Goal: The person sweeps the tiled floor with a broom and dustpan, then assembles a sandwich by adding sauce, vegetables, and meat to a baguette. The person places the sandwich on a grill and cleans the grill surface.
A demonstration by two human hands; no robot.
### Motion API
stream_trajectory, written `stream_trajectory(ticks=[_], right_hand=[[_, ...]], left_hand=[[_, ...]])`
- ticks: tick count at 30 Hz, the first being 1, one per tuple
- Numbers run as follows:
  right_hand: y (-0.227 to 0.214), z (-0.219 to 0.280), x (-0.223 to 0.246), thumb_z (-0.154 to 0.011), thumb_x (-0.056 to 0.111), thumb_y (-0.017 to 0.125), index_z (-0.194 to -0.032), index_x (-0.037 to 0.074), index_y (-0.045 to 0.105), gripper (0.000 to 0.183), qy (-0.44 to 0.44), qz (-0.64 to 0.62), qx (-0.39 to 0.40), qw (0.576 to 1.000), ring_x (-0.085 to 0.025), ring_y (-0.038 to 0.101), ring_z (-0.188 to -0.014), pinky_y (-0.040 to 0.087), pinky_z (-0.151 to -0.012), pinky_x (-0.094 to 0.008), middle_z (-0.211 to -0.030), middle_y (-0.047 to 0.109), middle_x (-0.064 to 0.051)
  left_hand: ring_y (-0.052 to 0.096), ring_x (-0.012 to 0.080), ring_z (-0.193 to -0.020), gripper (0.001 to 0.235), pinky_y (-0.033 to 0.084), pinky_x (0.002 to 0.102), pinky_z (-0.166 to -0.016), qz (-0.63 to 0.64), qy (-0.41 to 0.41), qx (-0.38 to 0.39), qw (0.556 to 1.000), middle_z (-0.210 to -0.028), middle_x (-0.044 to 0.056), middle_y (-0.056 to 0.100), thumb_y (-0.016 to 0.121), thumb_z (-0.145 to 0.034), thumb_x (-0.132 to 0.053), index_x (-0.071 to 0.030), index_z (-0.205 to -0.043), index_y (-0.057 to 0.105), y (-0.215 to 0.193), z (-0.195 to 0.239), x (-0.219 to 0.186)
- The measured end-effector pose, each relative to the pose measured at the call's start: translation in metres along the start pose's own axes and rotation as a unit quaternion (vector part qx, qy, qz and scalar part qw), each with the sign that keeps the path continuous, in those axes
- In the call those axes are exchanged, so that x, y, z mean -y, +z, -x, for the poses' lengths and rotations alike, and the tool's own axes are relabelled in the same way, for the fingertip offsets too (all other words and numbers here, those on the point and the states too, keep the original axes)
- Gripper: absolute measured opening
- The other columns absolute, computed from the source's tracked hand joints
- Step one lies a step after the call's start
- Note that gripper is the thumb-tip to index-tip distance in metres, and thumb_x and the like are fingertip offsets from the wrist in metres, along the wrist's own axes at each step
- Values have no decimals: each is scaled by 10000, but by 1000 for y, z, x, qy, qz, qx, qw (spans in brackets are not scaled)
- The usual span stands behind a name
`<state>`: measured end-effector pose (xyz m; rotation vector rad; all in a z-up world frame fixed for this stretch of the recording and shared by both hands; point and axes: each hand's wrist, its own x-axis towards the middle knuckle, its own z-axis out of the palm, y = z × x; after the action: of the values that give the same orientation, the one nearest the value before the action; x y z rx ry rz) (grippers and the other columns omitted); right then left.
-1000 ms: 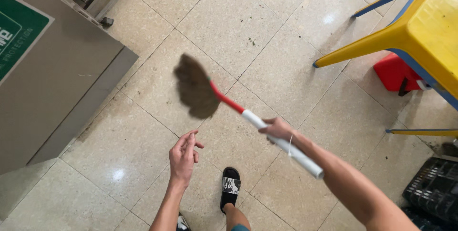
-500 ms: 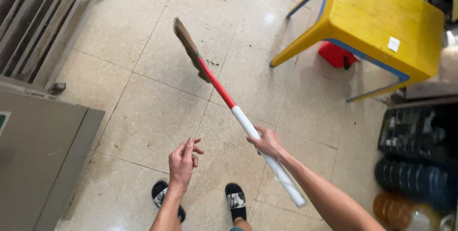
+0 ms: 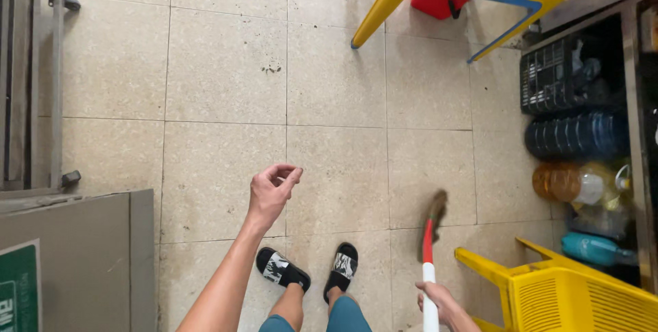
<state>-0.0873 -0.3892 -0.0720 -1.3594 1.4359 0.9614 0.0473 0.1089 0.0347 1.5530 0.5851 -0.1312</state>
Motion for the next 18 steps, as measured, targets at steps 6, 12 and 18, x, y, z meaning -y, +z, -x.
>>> stream_trajectory(ticks=[6, 12, 18], right_hand=[[261, -39, -4, -863, -6, 641, -875, 44, 502, 149, 40, -192, 167, 966, -223, 549, -508, 501, -486, -377, -627, 527, -72], [542, 25, 113, -904, 39, 557, -1036, -5, 460, 169, -29, -148, 302, 941, -252, 597, -640, 540, -613, -409, -728, 567, -114], [593, 84, 252, -909, 58, 587, -982, 33, 479, 133, -96, -83, 401, 907, -167, 526, -491, 511, -498, -340, -607, 516, -37]], left_hand=[[660, 70, -614, 357, 495, 236, -476, -22, -39, -31, 999, -877, 55, 759, 621, -976, -255, -92, -1292, 662, -45, -12, 5], [635, 110, -677, 430, 511, 227, -562, 168, -70, -204, 962, -951, 67, 686, 462, -1079, -361, -64, -1349, 615, -132, -11, 20], [619, 104, -641, 446, 429, 226, -496, 180, -93, -144, 969, -939, 82, 696, 442, -1067, -398, -71, -1331, 593, -159, -12, 16]])
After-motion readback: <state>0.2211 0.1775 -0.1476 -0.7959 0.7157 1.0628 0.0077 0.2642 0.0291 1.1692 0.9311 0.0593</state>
